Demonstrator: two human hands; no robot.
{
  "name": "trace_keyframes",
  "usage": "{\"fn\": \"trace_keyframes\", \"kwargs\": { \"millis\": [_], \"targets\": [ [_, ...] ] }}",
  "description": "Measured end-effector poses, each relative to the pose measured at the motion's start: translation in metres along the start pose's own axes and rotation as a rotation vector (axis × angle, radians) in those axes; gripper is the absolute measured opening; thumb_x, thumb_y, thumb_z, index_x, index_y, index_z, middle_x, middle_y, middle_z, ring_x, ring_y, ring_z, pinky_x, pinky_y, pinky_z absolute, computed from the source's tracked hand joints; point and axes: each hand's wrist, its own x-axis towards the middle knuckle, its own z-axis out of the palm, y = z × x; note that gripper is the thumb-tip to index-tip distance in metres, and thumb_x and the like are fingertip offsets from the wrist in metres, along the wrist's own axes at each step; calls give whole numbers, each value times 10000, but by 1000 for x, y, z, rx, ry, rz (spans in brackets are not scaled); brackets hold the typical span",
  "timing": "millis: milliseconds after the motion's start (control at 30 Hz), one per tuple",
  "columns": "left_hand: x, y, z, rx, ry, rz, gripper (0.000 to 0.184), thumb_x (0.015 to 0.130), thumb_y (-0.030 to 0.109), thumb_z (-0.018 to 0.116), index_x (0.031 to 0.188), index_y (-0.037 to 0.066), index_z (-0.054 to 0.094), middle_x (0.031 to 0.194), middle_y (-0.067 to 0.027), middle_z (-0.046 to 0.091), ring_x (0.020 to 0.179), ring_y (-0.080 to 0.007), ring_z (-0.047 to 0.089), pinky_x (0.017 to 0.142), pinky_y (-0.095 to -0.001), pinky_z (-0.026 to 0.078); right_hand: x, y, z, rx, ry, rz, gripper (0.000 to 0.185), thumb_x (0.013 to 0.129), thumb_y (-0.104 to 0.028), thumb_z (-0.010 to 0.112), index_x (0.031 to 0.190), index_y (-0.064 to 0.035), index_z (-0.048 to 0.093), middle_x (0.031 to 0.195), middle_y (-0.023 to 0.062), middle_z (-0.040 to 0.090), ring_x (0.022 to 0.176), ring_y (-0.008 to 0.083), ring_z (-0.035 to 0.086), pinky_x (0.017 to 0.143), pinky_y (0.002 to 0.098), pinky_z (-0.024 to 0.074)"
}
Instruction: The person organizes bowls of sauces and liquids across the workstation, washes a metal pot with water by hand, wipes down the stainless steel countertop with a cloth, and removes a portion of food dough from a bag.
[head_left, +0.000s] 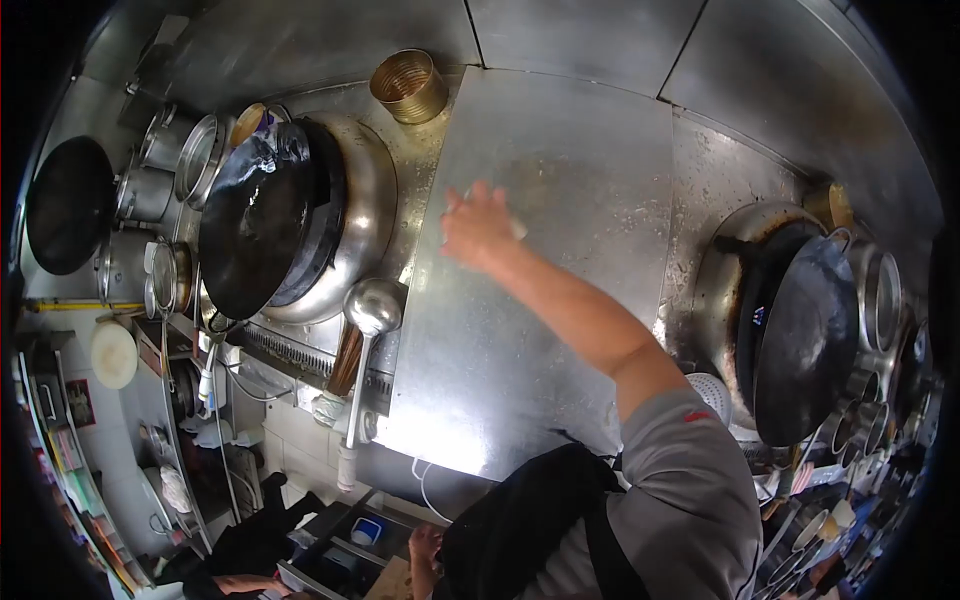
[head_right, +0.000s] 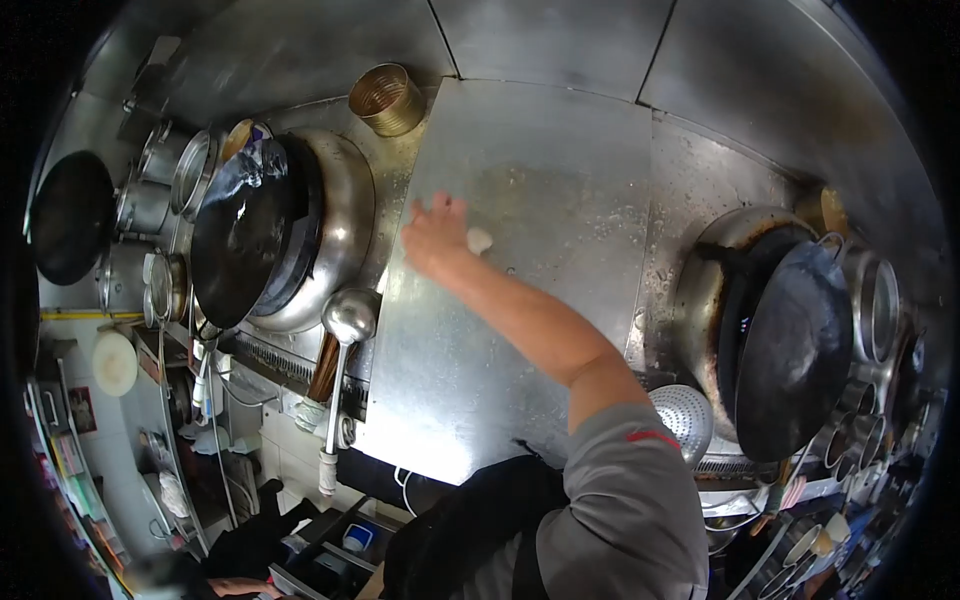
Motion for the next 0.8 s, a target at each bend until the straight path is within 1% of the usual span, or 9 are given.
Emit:
{"fn": "trace_keyframes", "kwargs": {
  "millis": [33, 100, 133, 233, 400, 600, 700, 767, 800],
  "targets": [
    [3, -5, -2, 141, 24, 101, 154, 940, 233, 631, 957, 80, 640, 843, -80, 685, 709, -212, 678, 627, -350, 539, -12, -13, -2, 70, -13, -31, 351, 958, -288, 561, 1256, -131, 658, 1509, 90, 433, 1433, 318, 304, 1125, 674, 217],
    [1, -17, -6, 415, 70, 289, 241, 922, 280, 663, 866, 46, 670, 876, -71, 736, 780, -183, 707, 720, -325, 548, 0, -11, 65, 88, 268, -196, 403, 982, -334, 518, 1314, -129, 617, 1566, 93, 354, 1465, 318, 259, 1140, 684, 159],
    [0, -21, -10, 457, 77, 284, 253, 919, 288, 667, 874, 40, 671, 878, -81, 741, 809, -182, 710, 729, -325, 547, 8, -7, 103, 94, 407, -277, 429, 995, -357, 496, 1343, -127, 597, 1595, 95, 315, 1481, 318, 236, 1148, 688, 129],
    [5, -23, -13, 540, 78, 301, 266, 913, 293, 674, 891, 28, 670, 886, -94, 748, 858, -181, 714, 740, -327, 547, 29, 32, 163, 158, 411, -338, 483, 1022, -373, 420, 1443, -144, 484, 1587, 89, 330, 1501, 297, 208, 1165, 666, 116],
    [-2, 1, -7, 448, 36, 263, 215, 923, 251, 655, 937, 37, 644, 874, -85, 717, 794, -186, 697, 674, -321, 537, 56, 125, 140, -121, 421, -21, 516, 1039, -413, 325, 1464, -152, 458, 1596, 78, 316, 1510, 293, 193, 1170, 649, 133],
    [-13, 27, -5, 100, -21, 12, 176, 945, 213, 624, 1017, 54, 608, 845, -90, 666, 701, -188, 668, 569, -309, 516, 18, 273, 101, -140, 506, 650, 579, 1007, -484, 346, 1478, -160, 438, 1611, 130, 278, 1508, 341, 179, 1138, 693, 130],
    [-15, 31, -3, 18, -28, -39, 168, 956, 195, 609, 1058, 62, 589, 830, -93, 641, 654, -189, 654, 517, -303, 506, -18, 295, 94, -89, 566, 874, 569, 1002, -460, 384, 1463, -133, 442, 1583, 174, 300, 1480, 415, 201, 1133, 687, 155],
    [-12, 26, 1, 13, -50, -49, 168, 964, 182, 599, 1085, 68, 577, 821, -95, 624, 623, -190, 645, 482, -299, 499, -44, 282, 100, -76, 624, 950, 545, 998, -426, 422, 1443, -112, 452, 1549, 197, 336, 1451, 445, 240, 1132, 673, 182],
    [-11, 20, -1, 28, -74, -38, 178, 964, 184, 601, 1091, 64, 573, 819, -94, 621, 624, -186, 643, 486, -297, 500, -60, 273, 106, -89, 660, 904, 522, 989, -395, 448, 1420, -101, 469, 1519, 200, 361, 1424, 451, 273, 1124, 660, 210]
  ]
}}
